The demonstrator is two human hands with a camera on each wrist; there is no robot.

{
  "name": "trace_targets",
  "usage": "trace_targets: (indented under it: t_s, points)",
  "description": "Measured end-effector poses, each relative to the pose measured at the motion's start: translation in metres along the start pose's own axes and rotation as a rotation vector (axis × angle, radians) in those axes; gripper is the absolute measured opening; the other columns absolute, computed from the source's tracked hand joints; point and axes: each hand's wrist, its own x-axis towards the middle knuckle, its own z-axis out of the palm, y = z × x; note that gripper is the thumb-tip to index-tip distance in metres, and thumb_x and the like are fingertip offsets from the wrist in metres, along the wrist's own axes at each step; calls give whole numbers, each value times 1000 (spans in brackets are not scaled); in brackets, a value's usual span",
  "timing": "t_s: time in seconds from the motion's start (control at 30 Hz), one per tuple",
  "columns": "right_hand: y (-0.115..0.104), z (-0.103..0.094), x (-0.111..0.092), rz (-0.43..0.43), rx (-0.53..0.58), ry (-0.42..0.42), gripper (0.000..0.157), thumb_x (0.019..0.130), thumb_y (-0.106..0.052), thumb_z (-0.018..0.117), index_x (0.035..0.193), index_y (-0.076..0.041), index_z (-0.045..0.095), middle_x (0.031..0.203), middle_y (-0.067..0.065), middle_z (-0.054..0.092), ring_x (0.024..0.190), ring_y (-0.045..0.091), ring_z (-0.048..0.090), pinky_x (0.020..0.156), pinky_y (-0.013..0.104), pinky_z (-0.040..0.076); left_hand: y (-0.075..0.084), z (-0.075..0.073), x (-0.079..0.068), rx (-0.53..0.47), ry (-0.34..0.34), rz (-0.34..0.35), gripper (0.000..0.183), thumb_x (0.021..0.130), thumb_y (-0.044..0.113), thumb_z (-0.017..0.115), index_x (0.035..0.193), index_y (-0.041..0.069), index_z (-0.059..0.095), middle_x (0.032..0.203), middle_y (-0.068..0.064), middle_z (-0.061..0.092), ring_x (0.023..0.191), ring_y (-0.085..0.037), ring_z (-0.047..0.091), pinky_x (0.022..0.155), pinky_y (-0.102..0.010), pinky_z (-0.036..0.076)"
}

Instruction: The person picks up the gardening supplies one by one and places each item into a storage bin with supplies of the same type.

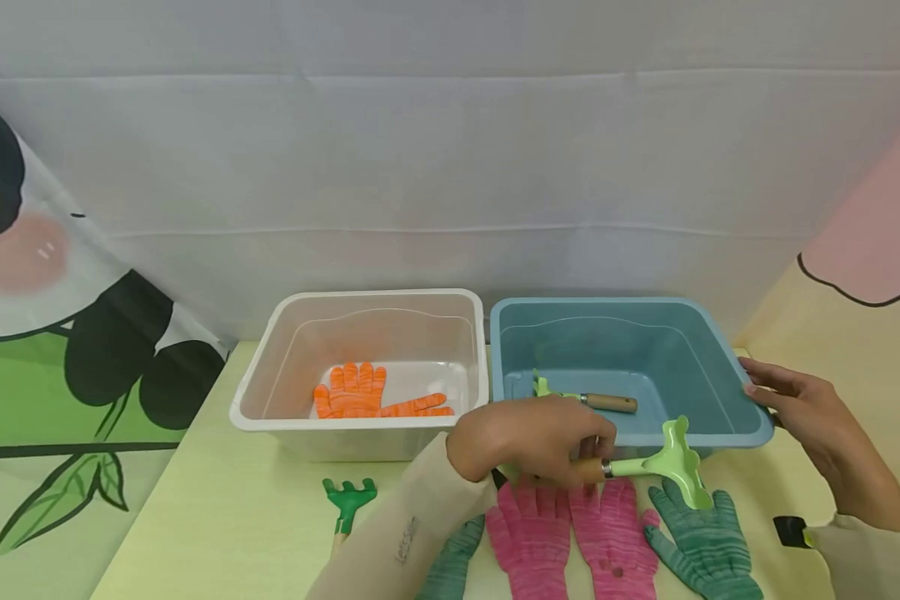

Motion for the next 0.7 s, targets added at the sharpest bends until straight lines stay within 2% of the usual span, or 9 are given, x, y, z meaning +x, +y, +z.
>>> trace_targets:
  t_s: [0.17,0.37,0.53,0.7]
  points:
    - [0,0,0,6,14,-9,64,113,-26,50,160,12,27,154,43,34,92,-20,50,73,14,53,-3,-16,2,22,29,14,10,102,13,69,112,10,67,101,8,64,82,-3,56,73,-17,44]
    - [-1,-1,0,6,17,-23,65,114,-26,50,161,11,26,156,44,32,93,-20,50,73,13,53,-11,-33,3,18,60,-39,6,102,13,69,106,10,65,101,5,66,72,-8,59,69,-21,47]
    - [-2,-1,0,17,21,-27,65,114,-28,50,161,11,26,158,45,29,93,-20,48,74,11,52,-19,-46,4,14,87,-73,9,101,12,70,108,11,65,108,1,68,79,-10,62,75,-25,50]
    - [-2,0,1,7,19,-24,61,114,-23,47,161,11,26,158,46,29,93,-22,46,73,12,52,-27,-56,6,10,152,-96,11,104,17,66,112,9,65,113,-3,68,70,-12,64,80,-28,50]
